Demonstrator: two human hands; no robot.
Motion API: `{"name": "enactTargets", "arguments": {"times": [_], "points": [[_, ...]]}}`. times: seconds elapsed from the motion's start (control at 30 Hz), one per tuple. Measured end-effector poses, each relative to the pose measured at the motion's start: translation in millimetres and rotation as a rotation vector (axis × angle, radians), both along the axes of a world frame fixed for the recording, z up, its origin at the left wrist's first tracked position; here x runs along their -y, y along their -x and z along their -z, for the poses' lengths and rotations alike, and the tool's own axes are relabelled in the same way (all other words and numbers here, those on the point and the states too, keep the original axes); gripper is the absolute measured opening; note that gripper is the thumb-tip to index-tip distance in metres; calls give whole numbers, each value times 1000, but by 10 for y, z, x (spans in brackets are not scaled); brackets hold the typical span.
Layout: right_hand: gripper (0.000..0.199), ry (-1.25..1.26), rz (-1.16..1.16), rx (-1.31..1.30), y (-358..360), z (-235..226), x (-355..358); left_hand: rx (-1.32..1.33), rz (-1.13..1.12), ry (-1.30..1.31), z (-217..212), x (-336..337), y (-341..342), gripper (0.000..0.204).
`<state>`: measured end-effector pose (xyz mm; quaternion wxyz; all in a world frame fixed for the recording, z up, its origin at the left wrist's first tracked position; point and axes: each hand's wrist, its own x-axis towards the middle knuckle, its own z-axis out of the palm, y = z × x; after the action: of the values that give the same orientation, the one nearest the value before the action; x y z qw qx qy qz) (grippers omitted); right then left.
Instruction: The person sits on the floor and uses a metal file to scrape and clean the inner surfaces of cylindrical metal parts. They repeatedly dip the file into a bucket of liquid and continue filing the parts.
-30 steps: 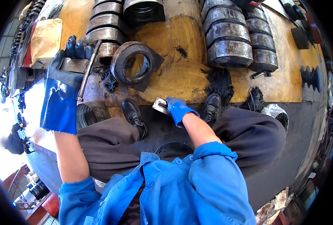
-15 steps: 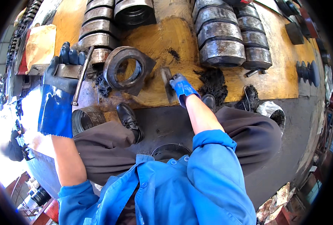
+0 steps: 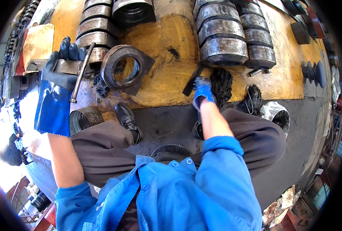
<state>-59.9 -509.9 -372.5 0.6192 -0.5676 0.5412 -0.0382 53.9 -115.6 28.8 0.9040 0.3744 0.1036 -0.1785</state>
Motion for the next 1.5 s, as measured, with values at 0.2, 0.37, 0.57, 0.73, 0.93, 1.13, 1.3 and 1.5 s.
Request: {"name": "enactTargets", "arguments": {"times": [0.2, 0.37, 0.57, 0.73, 0.93, 1.13, 1.3, 1.5], "points": [[12, -174, 220, 166, 227, 59, -927, -5, 14, -1, 35, 61, -53, 40], [9, -329, 609, 42, 609, 299, -987, -2, 20, -17, 10, 87, -97, 40], [7, -486, 691, 95, 425, 544, -895, -15, 8, -42, 57, 91, -225, 40], [12, -430, 425, -18, -51, 602, -644, -12, 8, -61, 114, 159, -424, 40], [9, -293, 168, 147, -866, 328, -549, -29, -14, -95, 160, 200, -543, 41], [9, -244, -209, 228, -1555, 252, -268, -103, -90, -190, 158, 442, -599, 40], [12, -599, -784, 124, -1962, -526, -305, -180, -160, -258, 154, 487, -591, 35], [11, -432, -1386, 96, -2496, -18, -359, -208, -192, -323, 182, 649, -636, 37]]}}
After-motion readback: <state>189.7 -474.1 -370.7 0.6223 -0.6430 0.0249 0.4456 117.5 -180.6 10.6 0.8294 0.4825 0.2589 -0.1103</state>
